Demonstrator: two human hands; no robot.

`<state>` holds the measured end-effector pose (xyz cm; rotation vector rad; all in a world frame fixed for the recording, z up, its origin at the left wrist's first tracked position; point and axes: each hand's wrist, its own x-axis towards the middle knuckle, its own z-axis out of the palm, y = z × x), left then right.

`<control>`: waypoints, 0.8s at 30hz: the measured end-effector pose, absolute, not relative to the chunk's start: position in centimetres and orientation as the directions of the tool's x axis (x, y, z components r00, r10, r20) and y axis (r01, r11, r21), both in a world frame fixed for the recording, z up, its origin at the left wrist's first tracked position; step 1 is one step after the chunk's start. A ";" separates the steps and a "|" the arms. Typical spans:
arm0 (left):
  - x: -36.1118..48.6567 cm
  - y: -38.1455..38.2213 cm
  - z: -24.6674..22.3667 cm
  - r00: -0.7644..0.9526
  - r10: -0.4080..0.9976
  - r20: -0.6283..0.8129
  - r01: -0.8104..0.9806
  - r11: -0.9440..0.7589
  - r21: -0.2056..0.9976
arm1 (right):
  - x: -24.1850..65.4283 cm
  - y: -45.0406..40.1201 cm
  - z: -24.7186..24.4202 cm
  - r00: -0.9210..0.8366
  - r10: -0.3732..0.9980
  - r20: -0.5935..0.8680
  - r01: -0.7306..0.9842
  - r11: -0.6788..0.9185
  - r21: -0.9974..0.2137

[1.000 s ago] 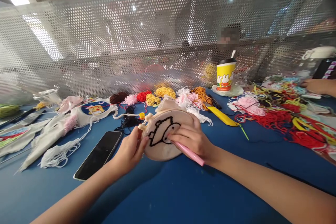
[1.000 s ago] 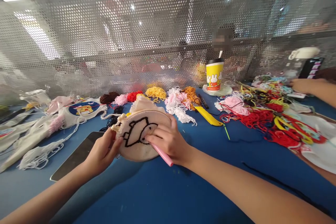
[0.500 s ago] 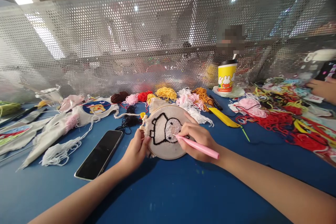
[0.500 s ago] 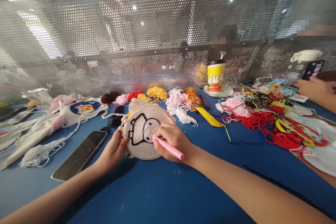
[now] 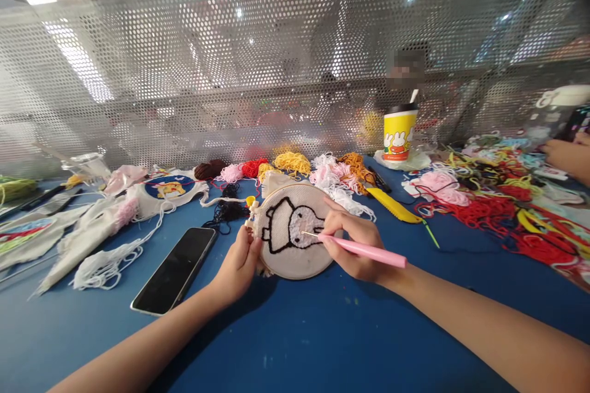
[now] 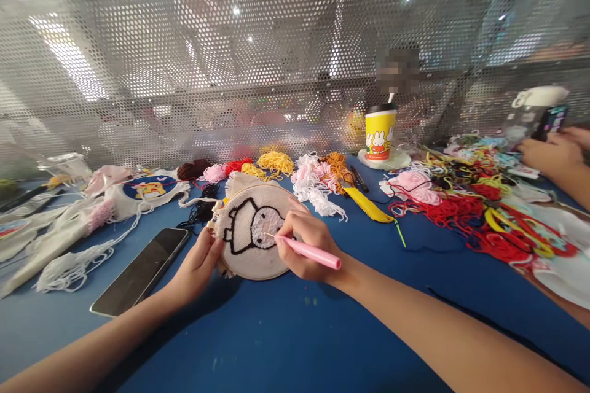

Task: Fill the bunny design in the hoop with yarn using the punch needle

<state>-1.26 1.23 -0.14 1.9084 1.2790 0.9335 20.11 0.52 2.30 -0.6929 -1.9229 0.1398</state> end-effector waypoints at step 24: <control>-1.1 0.6 0.3 0.316 0.890 0.329 0.507 -0.451 0.734 | 19.4 1.0 1.9 -0.437 0.383 0.814 0.595 0.801 -0.057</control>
